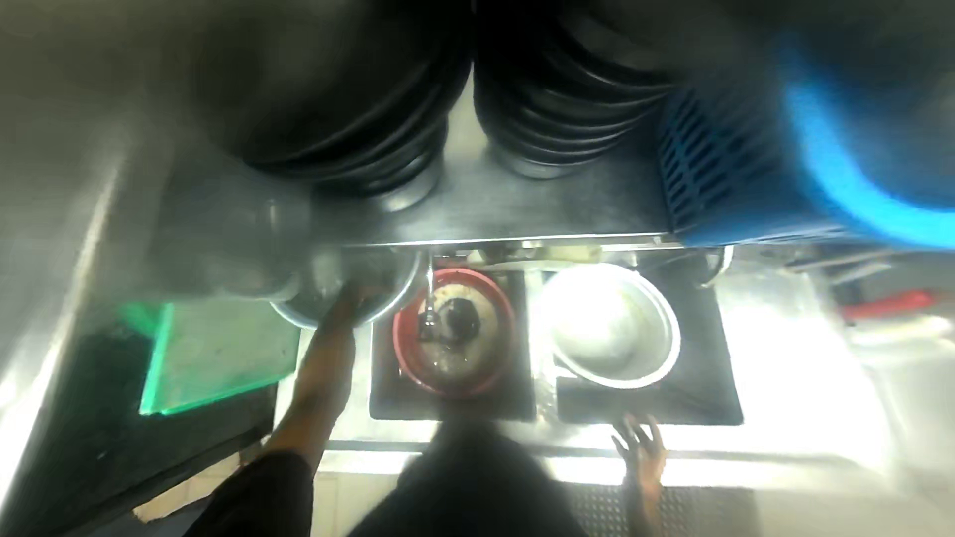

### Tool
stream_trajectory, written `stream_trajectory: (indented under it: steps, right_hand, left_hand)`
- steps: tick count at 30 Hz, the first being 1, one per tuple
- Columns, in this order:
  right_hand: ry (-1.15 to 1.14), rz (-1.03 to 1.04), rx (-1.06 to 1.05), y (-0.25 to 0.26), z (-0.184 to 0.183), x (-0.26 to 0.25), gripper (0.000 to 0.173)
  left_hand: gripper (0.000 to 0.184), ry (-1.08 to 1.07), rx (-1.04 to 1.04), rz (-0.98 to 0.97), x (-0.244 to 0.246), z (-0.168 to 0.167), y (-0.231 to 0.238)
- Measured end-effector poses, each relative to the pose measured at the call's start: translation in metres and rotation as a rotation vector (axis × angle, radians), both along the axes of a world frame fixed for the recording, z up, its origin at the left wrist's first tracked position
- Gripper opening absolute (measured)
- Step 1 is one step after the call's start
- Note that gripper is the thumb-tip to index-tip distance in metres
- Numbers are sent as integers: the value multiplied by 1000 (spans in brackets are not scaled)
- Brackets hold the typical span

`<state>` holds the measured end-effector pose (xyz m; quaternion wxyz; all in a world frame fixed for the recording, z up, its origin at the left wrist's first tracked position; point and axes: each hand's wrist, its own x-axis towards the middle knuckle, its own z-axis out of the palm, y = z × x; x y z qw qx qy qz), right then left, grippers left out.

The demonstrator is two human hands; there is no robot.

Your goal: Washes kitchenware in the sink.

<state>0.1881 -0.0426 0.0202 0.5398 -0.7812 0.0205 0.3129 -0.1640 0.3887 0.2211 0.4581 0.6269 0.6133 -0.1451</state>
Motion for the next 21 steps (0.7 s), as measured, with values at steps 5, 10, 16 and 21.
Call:
stream_trajectory:
  steps: [5, 10, 16, 21]
  right_hand:
    - [1, 0, 88, 15, 13, -25, 54]
    - [-185, 304, 162, 37, 35, -12, 51]
    - [-304, 524, 157, 70, 57, -19, 45]
    - [-112, 695, 382, 123, 87, -75, 48]
  left_hand:
    - [43, 118, 48, -70, -35, -158, 38]
    - [40, -99, 127, 89, -47, -128, 39]
    - [55, -399, 402, 353, -79, -104, 48]
    - [66, -284, 554, 472, -74, -56, 10]
